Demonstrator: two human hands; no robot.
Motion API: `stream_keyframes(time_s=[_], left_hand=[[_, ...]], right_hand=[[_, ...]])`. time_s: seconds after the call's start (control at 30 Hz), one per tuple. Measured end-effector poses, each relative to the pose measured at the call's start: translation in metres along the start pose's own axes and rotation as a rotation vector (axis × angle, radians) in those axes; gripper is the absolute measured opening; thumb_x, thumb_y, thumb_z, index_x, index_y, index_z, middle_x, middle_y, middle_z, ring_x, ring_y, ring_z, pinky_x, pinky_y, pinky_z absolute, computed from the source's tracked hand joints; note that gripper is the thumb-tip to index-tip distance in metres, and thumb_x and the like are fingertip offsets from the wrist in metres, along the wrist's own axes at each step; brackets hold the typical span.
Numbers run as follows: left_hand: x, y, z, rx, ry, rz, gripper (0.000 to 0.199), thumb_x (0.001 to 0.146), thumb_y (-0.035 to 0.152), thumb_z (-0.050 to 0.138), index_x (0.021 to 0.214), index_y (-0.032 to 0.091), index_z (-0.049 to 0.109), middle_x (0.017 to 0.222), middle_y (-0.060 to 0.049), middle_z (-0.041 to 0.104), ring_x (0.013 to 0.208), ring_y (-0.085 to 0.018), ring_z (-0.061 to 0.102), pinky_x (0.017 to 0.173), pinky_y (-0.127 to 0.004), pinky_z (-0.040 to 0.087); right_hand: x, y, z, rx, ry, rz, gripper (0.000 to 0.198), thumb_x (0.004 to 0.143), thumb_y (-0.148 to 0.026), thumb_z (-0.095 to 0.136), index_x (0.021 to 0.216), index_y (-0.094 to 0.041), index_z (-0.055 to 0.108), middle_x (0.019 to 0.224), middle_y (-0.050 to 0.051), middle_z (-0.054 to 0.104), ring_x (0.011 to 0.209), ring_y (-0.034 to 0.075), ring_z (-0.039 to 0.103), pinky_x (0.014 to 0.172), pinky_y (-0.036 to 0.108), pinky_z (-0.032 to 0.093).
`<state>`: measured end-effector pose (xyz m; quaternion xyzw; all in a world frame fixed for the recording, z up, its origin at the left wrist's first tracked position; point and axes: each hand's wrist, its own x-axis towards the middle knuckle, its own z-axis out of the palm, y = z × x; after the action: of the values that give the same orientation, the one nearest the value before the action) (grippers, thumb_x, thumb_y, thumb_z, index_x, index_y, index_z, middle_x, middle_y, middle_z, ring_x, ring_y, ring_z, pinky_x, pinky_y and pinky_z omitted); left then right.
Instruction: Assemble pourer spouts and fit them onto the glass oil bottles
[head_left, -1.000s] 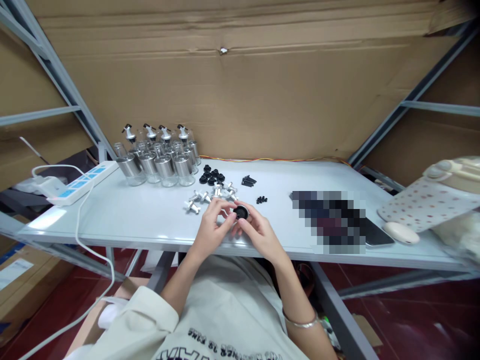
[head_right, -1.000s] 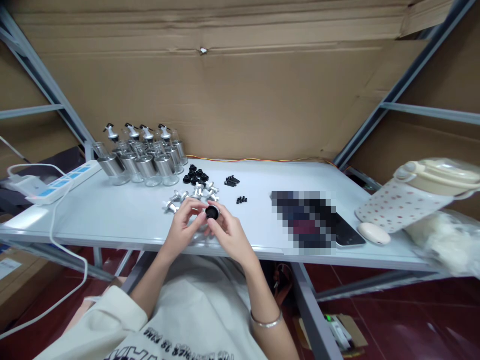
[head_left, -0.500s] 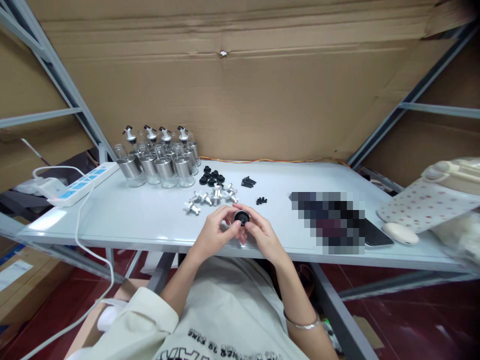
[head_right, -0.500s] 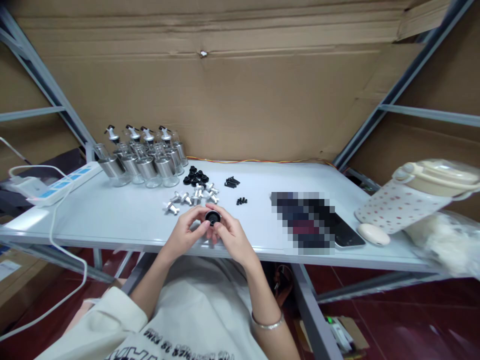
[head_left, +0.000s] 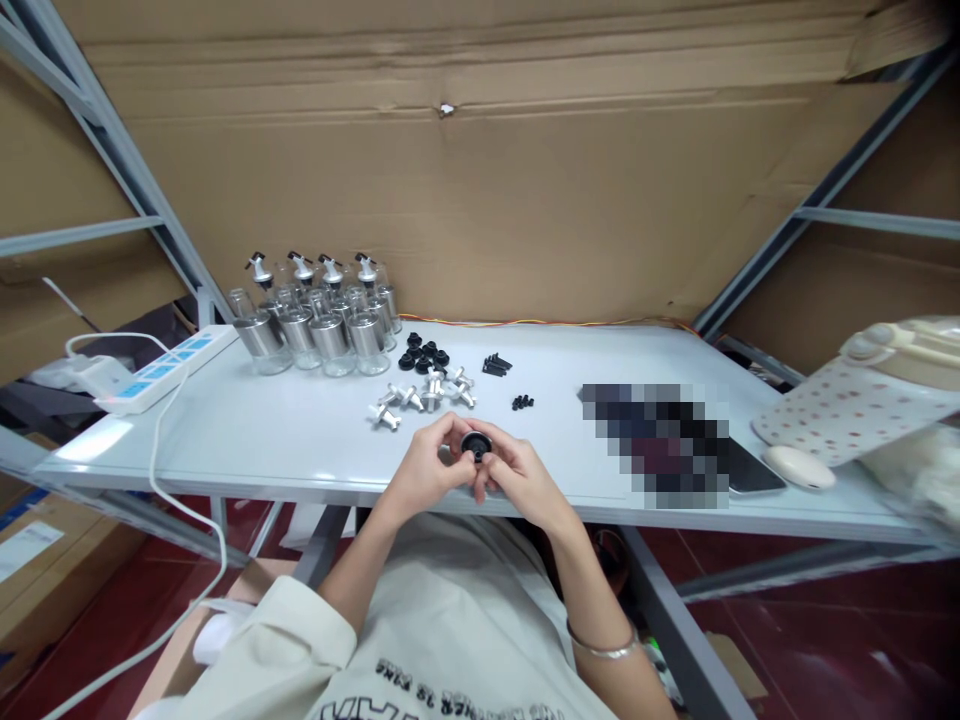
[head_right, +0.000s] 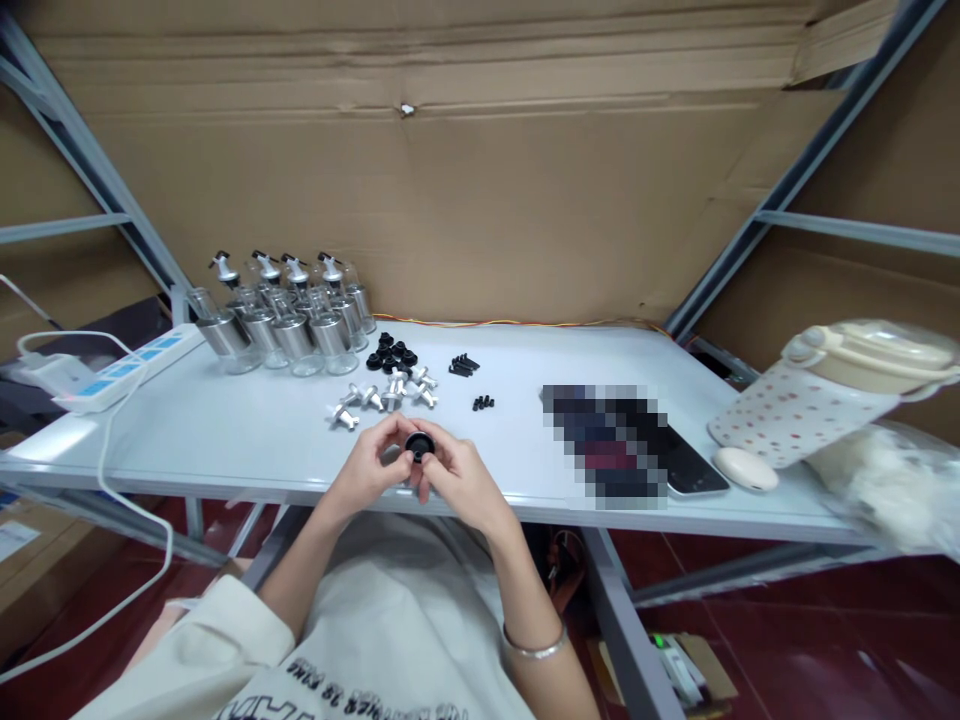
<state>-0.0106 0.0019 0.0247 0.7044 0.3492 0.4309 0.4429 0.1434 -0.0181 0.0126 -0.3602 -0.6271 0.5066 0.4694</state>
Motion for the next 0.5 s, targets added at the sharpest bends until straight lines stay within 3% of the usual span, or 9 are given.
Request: stream_keyframes(time_s=[0.37,0.5], left_hand=[[-0.0004,0.0020,0.0004,0.008,-0.019,-0.068,0.010,0.068,0.023,0.054,0.073,0.018,0.047,0.059,0.005,0.050,0.058,-0.011,0.047,0.060,-0.023,0.037],[-0.0003,0.0007,0.0000,0.046,-0.009,-0.060,0.011,0.068,0.022,0.055,0.072,0.018,0.045,0.059,0.006,0.047,0.055,-0.009,0.041,0.054,-0.021,0.032]], right_hand=[[-0.0010,-0.0023,0.0017,-0.114,0.033,0.023,0.048,0.077,-0.019,0.044,0.123,-0.014,0.055,0.050,-0.005,0.059,0.045,0.012,0.059,0.052,0.025,0.046],[-0.0003,-0.0010,0.0013,-0.107,0.036,0.006,0.048,0.077,-0.020,0.047,0.124,-0.016,0.056,0.062,-0.002,0.066,0.049,0.014,0.062,0.052,0.026,0.048]])
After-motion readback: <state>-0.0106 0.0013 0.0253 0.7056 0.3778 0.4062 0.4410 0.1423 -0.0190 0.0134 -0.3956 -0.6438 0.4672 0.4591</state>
